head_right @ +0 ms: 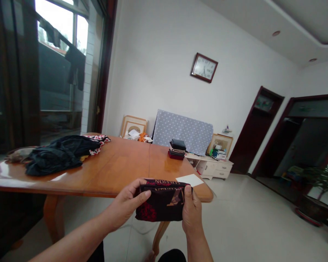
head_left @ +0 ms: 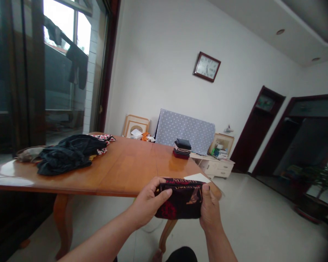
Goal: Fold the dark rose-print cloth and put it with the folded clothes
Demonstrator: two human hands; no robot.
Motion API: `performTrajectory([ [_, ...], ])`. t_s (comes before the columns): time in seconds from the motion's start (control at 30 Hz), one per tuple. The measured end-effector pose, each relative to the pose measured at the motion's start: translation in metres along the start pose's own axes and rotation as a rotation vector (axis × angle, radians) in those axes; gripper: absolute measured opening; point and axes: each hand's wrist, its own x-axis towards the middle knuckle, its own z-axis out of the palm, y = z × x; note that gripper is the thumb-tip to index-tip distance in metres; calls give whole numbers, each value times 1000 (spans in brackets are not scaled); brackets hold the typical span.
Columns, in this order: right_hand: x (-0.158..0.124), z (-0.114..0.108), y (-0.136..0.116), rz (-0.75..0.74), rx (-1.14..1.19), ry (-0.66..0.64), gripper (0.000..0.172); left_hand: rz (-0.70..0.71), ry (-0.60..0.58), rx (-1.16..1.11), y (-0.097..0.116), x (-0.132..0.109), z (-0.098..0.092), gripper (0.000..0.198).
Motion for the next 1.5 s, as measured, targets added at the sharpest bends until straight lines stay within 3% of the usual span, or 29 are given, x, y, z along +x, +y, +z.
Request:
performTrajectory([
  [0.1,1,-3,4,8,-9,37,62,46,86,24,-1,-2,-4,24],
  [0.27,1,-7,4,32,-46,115,66,167,263,450,1,-3,-13,11],
  [0.6,0,-5,5,37,-35,125,63,283,135,567,1,-4,-2,6],
  [0.8,2,-7,14,12,-47,118,62,217,233,516,-15,-3,-1,7],
  [1.07,1,-6,19,12,-56,147,64,379,184,658,-9,-10,0,15],
  [1.27,0,-6,18,39,-96,162,64,322,187,767,-8,-8,6,24],
  [1.37,0,-6,19,19,-107,162,63,333,166,789,-10,-5,8,11],
  [1.5,0,-5,21,-29,-104,160,63,271,204,757,-15,-4,10,8],
])
